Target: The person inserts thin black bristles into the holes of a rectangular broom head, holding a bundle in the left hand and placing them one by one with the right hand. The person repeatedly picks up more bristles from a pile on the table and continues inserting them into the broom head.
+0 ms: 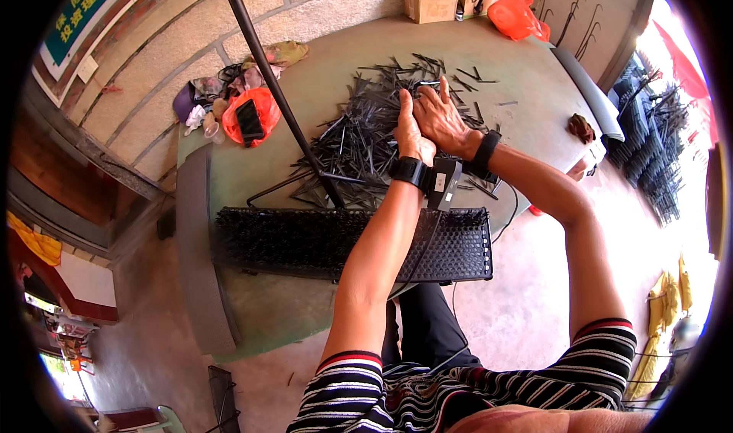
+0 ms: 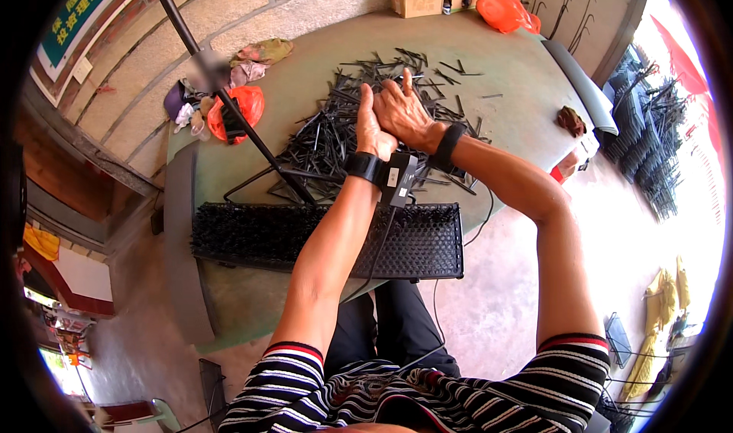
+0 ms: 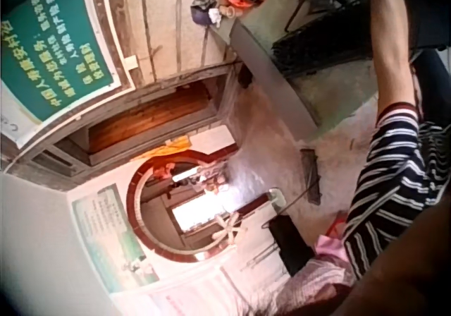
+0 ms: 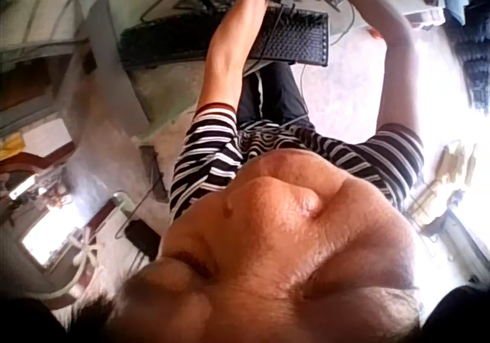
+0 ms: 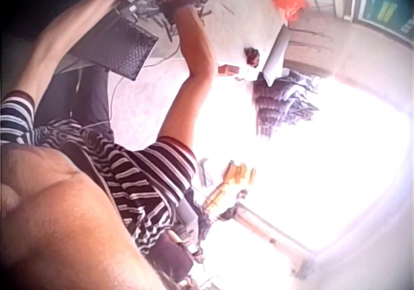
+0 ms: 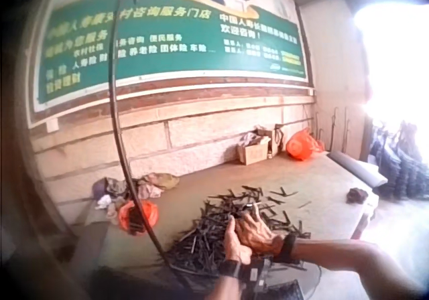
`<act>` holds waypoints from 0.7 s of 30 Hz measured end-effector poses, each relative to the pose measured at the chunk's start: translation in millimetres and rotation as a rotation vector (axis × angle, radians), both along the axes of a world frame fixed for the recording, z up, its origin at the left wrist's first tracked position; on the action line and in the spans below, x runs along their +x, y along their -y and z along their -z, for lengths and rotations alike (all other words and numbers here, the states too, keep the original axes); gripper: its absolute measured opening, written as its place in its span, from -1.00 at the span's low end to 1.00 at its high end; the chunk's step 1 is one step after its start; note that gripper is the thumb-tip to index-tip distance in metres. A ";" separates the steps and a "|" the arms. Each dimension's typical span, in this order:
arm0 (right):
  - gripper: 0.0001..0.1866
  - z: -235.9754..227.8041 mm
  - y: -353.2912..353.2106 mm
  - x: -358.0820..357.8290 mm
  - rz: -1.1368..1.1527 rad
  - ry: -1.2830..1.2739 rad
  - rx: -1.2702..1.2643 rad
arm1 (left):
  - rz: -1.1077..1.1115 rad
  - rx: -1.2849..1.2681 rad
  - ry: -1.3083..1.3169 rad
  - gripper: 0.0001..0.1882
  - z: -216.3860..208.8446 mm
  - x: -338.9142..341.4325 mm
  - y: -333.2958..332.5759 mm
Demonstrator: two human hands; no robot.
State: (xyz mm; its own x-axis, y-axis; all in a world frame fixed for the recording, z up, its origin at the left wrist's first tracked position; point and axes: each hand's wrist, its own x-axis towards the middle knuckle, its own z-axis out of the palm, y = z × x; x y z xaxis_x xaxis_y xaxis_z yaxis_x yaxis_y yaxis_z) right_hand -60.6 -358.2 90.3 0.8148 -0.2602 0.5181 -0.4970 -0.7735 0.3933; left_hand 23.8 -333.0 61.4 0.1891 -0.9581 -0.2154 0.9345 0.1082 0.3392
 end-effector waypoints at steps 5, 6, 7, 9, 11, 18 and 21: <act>-0.55 -9.7 -9.6 13.5 0.028 -0.053 -0.055 | -0.118 -0.020 -0.074 -0.63 4.7 20.2 13.2; -0.58 -11.4 -9.1 12.4 -0.036 0.031 -0.066 | -0.168 0.004 -0.060 -0.63 1.9 20.3 14.0; -0.60 -13.5 -8.9 10.7 -0.100 0.116 -0.077 | -0.219 0.027 -0.046 -0.63 -0.8 20.9 14.6; -0.23 -25.3 -23.6 12.6 0.002 0.076 0.101 | -0.241 0.074 -0.052 -0.70 18.6 52.2 18.9; -0.04 -23.9 -21.1 -5.4 0.086 0.040 0.242 | -0.320 0.130 -0.005 -0.74 7.6 49.9 16.6; -0.24 -23.8 -12.6 -13.2 0.127 0.110 0.296 | -0.194 0.010 0.004 -0.80 -2.2 58.3 17.3; -0.69 -27.4 -9.9 -13.4 0.080 0.132 0.368 | -0.023 0.001 0.005 -0.77 -4.0 64.2 8.3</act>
State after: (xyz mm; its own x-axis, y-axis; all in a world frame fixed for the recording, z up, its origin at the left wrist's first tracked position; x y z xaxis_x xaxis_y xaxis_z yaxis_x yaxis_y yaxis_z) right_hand -74.0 -348.3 117.7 0.7169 -0.5079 0.4776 -0.5891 -0.8077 0.0255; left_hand 88.0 -341.4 65.4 0.2122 -0.9532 -0.2154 0.9299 0.1292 0.3445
